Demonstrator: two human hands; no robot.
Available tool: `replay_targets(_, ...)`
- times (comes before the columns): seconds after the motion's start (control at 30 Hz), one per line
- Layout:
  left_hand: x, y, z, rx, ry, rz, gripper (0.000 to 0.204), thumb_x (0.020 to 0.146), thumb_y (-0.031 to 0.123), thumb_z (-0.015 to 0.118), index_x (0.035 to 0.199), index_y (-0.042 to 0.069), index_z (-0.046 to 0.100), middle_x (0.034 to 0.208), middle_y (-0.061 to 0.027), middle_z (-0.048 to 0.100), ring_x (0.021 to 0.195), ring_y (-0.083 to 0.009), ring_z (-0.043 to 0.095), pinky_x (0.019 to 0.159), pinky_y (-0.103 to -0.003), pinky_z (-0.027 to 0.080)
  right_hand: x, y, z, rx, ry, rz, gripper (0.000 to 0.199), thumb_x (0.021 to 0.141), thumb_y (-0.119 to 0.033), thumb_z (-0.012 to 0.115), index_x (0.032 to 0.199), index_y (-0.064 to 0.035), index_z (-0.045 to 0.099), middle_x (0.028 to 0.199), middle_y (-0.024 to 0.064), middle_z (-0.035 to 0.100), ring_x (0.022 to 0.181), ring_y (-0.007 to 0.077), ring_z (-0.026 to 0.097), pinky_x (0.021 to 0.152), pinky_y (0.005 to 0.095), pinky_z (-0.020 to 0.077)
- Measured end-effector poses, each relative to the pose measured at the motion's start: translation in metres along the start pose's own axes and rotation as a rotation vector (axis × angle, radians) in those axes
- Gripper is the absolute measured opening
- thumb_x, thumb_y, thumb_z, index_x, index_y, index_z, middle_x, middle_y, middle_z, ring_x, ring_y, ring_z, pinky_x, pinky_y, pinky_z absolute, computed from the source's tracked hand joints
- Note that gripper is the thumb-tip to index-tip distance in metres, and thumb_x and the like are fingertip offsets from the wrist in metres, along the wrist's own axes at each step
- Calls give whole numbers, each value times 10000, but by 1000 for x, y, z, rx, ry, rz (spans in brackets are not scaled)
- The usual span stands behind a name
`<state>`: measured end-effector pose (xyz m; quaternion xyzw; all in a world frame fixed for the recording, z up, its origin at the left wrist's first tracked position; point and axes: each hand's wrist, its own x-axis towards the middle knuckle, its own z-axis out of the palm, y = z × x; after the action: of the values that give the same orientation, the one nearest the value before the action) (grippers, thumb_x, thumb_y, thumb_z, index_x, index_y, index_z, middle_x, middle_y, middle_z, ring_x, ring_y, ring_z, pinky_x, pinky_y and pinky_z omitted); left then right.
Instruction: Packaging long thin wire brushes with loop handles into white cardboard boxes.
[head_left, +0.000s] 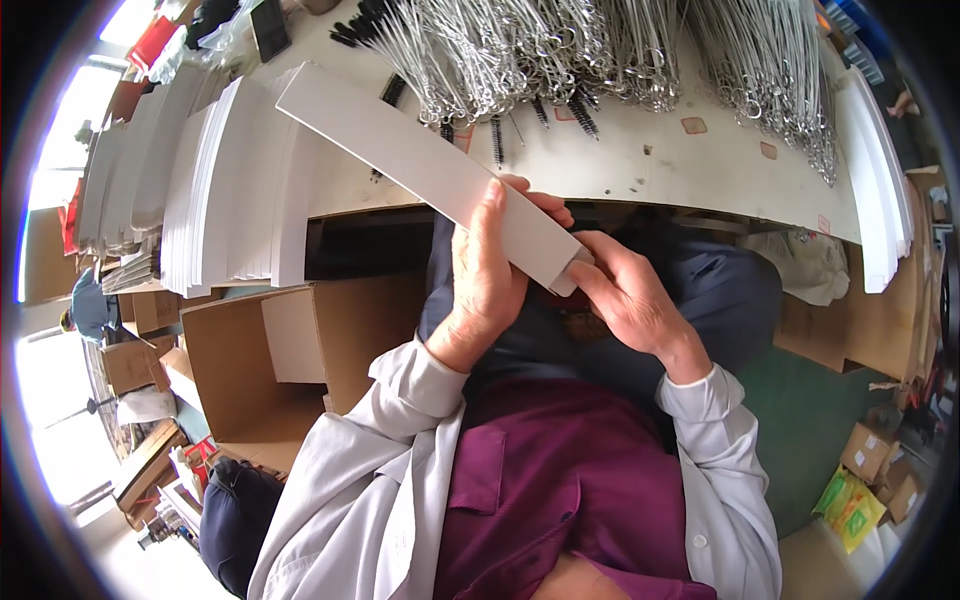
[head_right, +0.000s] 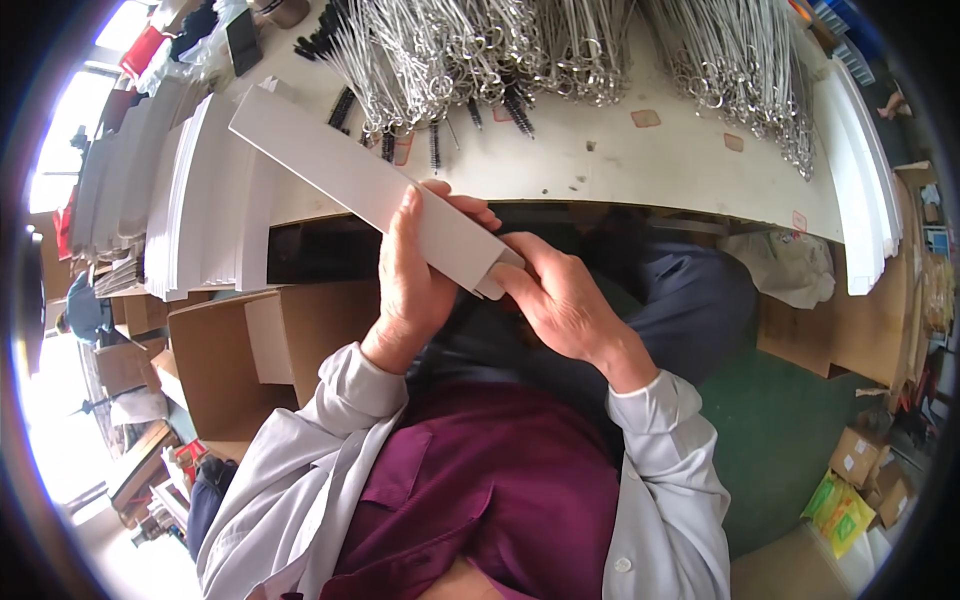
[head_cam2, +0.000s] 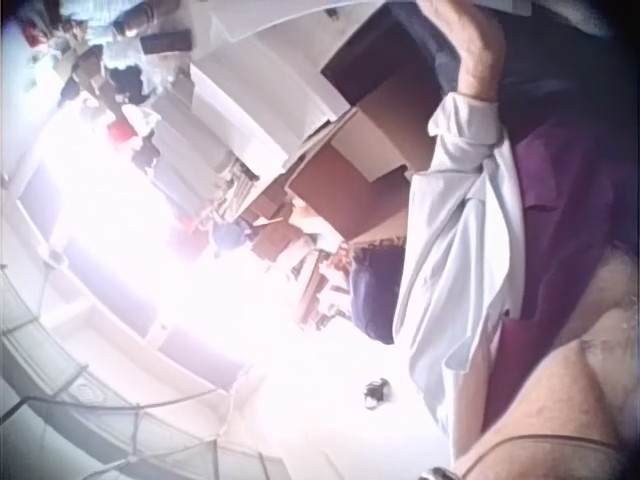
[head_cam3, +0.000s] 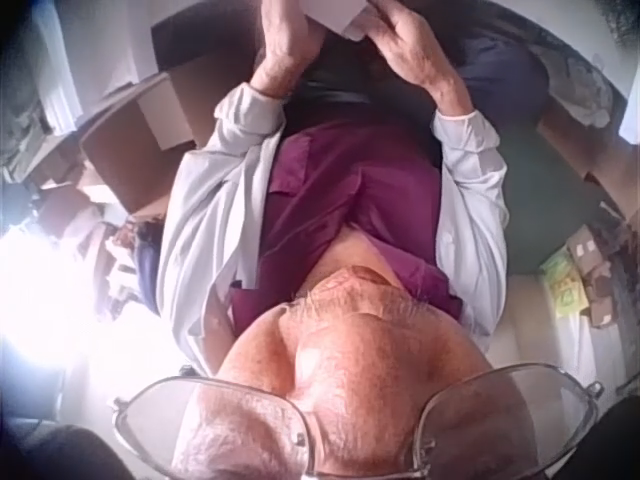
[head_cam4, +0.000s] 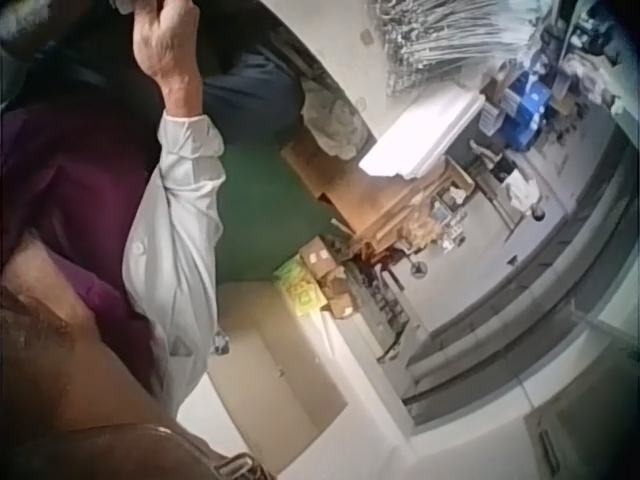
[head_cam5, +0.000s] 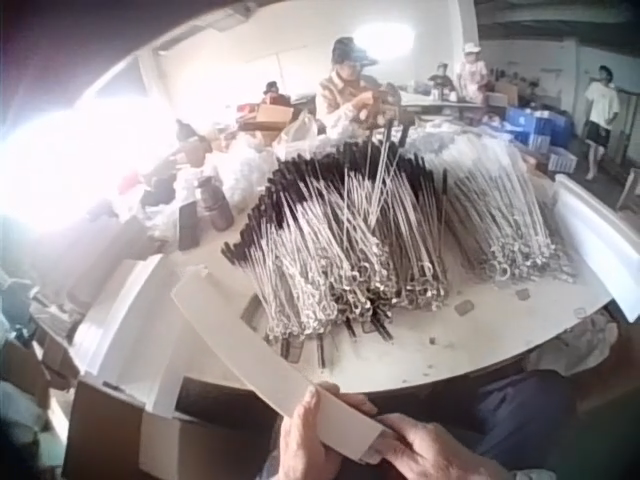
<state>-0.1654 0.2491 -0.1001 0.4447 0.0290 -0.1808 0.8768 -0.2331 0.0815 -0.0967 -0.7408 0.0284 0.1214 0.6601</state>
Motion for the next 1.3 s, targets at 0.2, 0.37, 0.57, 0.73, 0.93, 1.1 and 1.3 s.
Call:
replay_targets(0.2,-10,-3,-3,102,-8,-19,496,1082,453,453,1292,5,494,1109,-212,674,1037,-305,655,940,-452,542,3,-1,-13,228,-131,47,260,1056,-174,612,1221,26,634,951,15,679,852,65,586,757,261,514)
replay_targets(0.37,-40,35,-8,993,-434,-335,239,985,218,693,1075,-3,684,934,-125,720,904,-228,706,814,-346,572,-12,-6,-48,187,-126,82,256,1045,-140,622,1210,53,647,967,33,707,857,73,621,772,264,531)
replay_targets(0.57,-48,73,26,1642,-703,819,554,677,138,861,1178,5,666,1223,-223,643,1108,-405,641,954,-490,530,-28,-18,-71,-60,-283,111,283,1019,-198,667,1192,26,677,853,6,683,775,59,594,718,249,506)
replay_targets(0.73,-30,53,22,1771,-857,514,676,683,130,812,1291,13,542,993,-163,601,942,-361,635,851,-462,532,-28,-26,-66,-151,-353,145,222,967,-110,683,1141,28,700,883,98,738,804,131,680,746,299,541)
replay_targets(0.93,-26,31,8,1701,-815,456,481,682,129,796,1110,50,593,815,-120,614,693,-352,667,606,-441,556,-28,-20,-69,-447,-187,-21,284,908,-160,745,1124,20,707,855,152,742,727,223,696,706,349,547)
replay_targets(1.1,-29,21,-9,1692,-645,460,434,726,177,812,1100,52,631,824,-122,661,717,-345,691,625,-437,576,-36,-36,-100,-566,72,-37,414,924,-384,751,1023,18,730,761,184,724,692,323,720,658,392,548)
replay_targets(1.3,-33,0,-13,1661,-558,434,454,729,212,837,1103,51,637,827,-121,671,715,-339,700,634,-441,585,-31,3,-70,-397,440,-242,264,1030,-196,634,902,33,658,690,215,632,592,345,655,535,397,457)
